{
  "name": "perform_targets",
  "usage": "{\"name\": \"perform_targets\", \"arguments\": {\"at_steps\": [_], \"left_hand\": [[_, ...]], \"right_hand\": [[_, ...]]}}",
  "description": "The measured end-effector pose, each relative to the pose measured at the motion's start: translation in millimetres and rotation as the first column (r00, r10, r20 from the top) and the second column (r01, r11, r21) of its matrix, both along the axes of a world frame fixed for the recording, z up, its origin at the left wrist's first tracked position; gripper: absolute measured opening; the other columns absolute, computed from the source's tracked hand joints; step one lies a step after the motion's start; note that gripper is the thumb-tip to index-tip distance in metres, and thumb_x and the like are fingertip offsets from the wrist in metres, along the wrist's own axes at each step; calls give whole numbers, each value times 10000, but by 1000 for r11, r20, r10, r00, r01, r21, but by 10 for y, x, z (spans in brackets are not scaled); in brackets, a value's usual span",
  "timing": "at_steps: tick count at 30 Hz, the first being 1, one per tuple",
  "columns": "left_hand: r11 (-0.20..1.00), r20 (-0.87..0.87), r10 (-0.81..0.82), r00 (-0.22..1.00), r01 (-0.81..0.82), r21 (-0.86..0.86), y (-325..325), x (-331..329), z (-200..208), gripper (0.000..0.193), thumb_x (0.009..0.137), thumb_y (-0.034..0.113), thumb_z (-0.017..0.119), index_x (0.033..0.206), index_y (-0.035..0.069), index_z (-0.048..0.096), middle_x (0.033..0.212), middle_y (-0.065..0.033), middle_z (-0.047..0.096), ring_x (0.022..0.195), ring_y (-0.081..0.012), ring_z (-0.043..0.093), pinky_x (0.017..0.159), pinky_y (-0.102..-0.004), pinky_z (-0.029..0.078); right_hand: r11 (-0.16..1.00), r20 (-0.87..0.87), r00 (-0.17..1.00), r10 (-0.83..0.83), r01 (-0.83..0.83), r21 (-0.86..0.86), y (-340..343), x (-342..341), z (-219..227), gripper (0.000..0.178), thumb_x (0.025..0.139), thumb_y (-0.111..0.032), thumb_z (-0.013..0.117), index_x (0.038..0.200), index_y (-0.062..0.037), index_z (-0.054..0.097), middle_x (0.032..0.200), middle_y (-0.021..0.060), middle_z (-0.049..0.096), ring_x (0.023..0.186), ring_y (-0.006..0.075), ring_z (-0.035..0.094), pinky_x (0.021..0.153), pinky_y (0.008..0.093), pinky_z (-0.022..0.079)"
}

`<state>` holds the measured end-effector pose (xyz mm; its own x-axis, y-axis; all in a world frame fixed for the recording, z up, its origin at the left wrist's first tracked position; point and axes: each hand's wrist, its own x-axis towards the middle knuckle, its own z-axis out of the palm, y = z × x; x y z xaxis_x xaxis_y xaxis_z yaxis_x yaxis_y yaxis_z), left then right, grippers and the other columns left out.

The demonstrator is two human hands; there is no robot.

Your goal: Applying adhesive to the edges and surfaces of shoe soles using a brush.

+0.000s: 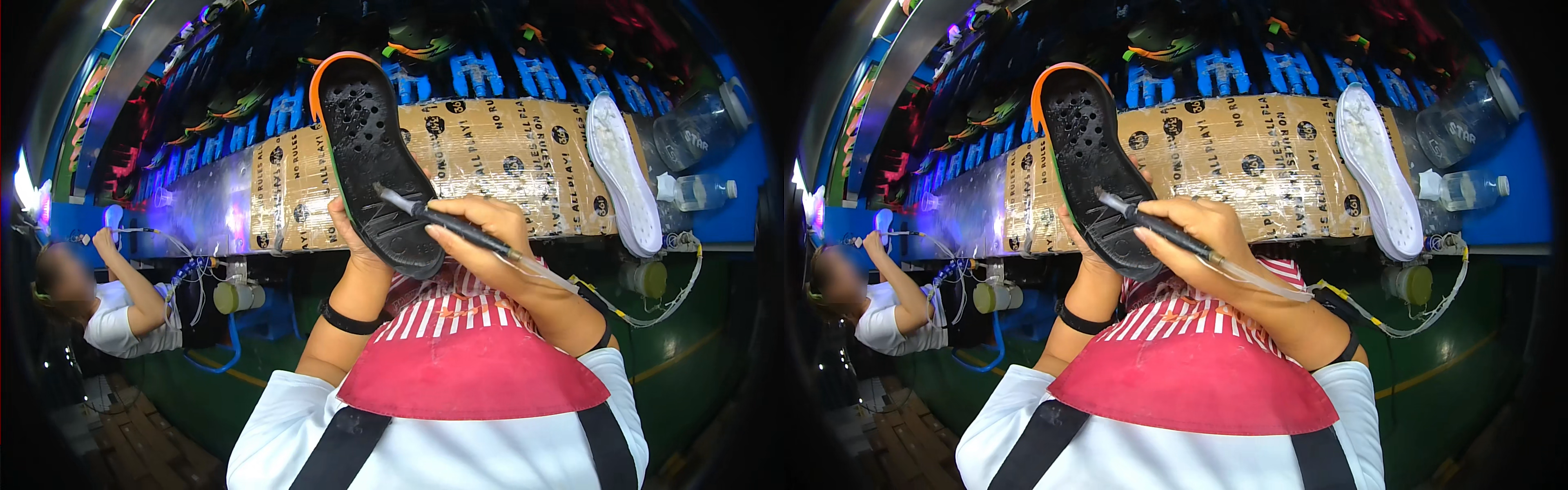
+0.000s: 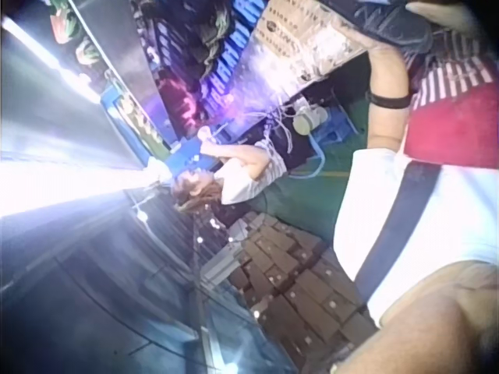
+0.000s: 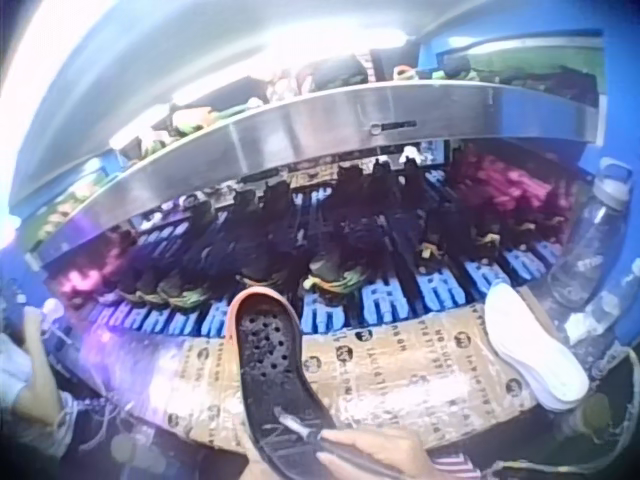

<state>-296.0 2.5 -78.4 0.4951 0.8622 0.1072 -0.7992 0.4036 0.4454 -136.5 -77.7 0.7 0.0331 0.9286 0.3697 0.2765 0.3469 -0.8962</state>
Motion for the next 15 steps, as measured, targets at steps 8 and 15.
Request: {"name": "perform_targets", "arguments": {"at_steps": [8,15], "left_hand": [[998,93,-44,995,41,37,22,11,52,898,751,634,554,1385,58,283,1319,-194,403,1144,-376,459,935,-467,449],[996,70,-28,997,22,83,105,-39,108,932,719,639,602,1378,60,286,1310,-186,398,1138,-356,459,934,-464,456]], "right_hand": [[870,-273,909,314,-391,-300,-27,16,56,183,775,-92,671,931,3,672,757,68,661,650,81,590,577,228,454],[919,-234,938,254,-310,-245,-79,-36,-18,221,782,-68,676,994,-7,668,757,86,661,655,83,593,565,223,456]]}}
